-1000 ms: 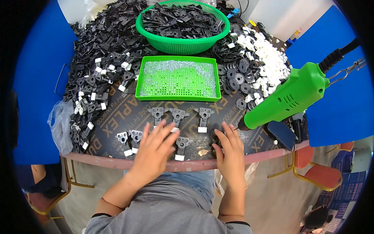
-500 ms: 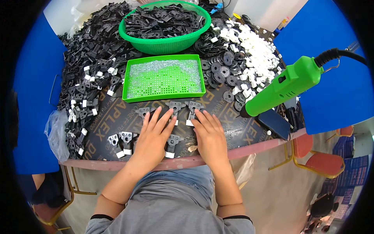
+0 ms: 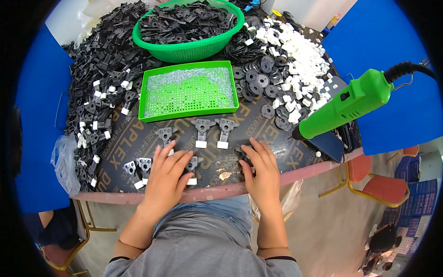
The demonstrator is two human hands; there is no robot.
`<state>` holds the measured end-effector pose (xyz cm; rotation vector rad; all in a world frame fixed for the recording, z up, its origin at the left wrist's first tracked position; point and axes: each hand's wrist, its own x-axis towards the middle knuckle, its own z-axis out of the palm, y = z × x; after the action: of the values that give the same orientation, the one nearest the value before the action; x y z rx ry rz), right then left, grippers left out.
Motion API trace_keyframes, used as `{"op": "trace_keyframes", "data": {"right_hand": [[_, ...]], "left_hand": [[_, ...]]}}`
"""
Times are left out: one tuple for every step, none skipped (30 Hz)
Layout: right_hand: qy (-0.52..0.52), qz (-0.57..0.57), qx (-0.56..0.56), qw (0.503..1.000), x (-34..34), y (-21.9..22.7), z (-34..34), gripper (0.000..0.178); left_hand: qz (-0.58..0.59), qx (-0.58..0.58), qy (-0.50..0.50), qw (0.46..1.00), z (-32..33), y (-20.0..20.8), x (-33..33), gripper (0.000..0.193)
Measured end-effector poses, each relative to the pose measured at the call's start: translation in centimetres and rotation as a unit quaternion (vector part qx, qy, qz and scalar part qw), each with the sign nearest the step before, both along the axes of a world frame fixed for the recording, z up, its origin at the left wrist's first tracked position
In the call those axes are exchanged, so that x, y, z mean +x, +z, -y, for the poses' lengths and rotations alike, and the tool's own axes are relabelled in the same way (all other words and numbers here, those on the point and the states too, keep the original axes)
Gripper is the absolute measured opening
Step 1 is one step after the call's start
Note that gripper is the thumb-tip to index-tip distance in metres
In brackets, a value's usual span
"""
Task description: Assembling small plastic and metal components using an electric screwdriver and manual manipulation.
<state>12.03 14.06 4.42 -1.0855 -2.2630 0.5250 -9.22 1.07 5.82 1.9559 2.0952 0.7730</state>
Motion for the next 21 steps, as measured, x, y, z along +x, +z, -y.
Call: {"op": "trace_keyframes", "data": {"right_hand": [[0.0,-0.001,0.0,1.0,-0.2,0.0,-0.1,0.039],[-0.001,-0.006,0.022,1.0,-0.6,-0.1,-0.2,0.039],[-0.002,-0.011,0.044,0.999,-1.0,0.0,-0.3,0.039],[0.0,-0.011,0.045,0.999,-1.9,0.2,-0.5,0.039],[0.027,-0.003,0.046,0.999,-2.9,0.7,-0.7,0.04],[0.054,0.005,0.047,0.997,-3.8,1.2,-0.9,0.041],[0.061,0.039,0.062,0.996,-4.5,1.3,-1.3,0.048],[0.062,0.037,0.063,0.995,-4.8,1.2,-1.6,0.048],[0.071,0.047,0.066,0.994,-5.1,0.8,-2.0,0.051],[0.082,0.057,0.071,0.992,-5.4,0.4,-2.4,0.055],[0.089,0.056,0.067,0.992,-5.4,0.3,-2.8,0.058],[0.093,0.055,0.069,0.992,-5.4,0.4,-3.1,0.058],[0.099,0.059,0.064,0.991,-5.2,0.5,-3.3,0.057],[0.105,0.063,0.059,0.991,-5.1,0.5,-3.6,0.056],[0.112,0.071,0.049,0.99,-5.1,0.7,-3.8,0.055],[0.108,0.074,0.049,0.99,-5.0,0.9,-3.9,0.055],[0.109,0.075,0.039,0.99,-4.8,1.1,-3.9,0.054],[0.11,0.077,0.029,0.991,-4.6,1.2,-3.9,0.054],[0.111,0.076,0.029,0.991,-4.7,1.1,-3.9,0.054],[0.111,0.071,0.028,0.991,-4.8,0.9,-3.8,0.054],[0.11,0.066,0.027,0.991,-4.8,0.7,-3.8,0.054]], "left_hand": [[-0.012,-0.005,0.011,1.0,0.1,0.1,-0.2,0.048],[-0.024,-0.009,0.021,0.999,0.2,0.2,-0.4,0.047],[-0.037,-0.013,0.022,0.999,0.3,0.3,-0.5,0.049],[-0.037,-0.012,0.024,0.999,0.3,0.2,-0.7,0.049],[-0.02,-0.006,0.024,0.999,0.3,0.2,-0.8,0.052],[-0.004,0.001,0.024,1.0,0.1,0.2,-0.9,0.056],[-0.001,0.001,0.02,1.0,-0.5,0.0,-0.9,0.056],[-0.008,0.006,0.004,1.0,-1.5,0.2,-0.8,0.06],[-0.014,0.012,-0.012,1.0,-2.3,0.2,-0.7,0.065],[-0.032,0.003,-0.011,0.999,-3.0,-0.2,-0.4,0.07],[-0.042,0.006,-0.006,0.999,-3.6,-0.4,-0.2,0.071],[-0.051,0.009,-0.002,0.999,-4.0,-0.7,0.0,0.072],[-0.049,0.009,-0.001,0.999,-4.2,-1.0,0.0,0.072],[-0.048,0.008,0.001,0.999,-4.2,-1.1,0.0,0.072],[-0.052,0.004,0.007,0.999,-4.2,-1.1,0.0,0.071],[-0.056,0.002,0.007,0.998,-4.2,-0.9,0.1,0.07],[-0.05,0.01,0.003,0.999,-4.1,-0.9,0.2,0.069],[-0.047,0.01,-0.002,0.999,-4.0,-0.8,0.4,0.069],[-0.046,0.007,0.002,0.999,-3.8,-0.8,0.5,0.069],[-0.045,0.004,0.005,0.999,-3.5,-0.9,0.6,0.069],[-0.045,0.004,0.005,0.999,-3.5,-1.0,0.9,0.069]]}}
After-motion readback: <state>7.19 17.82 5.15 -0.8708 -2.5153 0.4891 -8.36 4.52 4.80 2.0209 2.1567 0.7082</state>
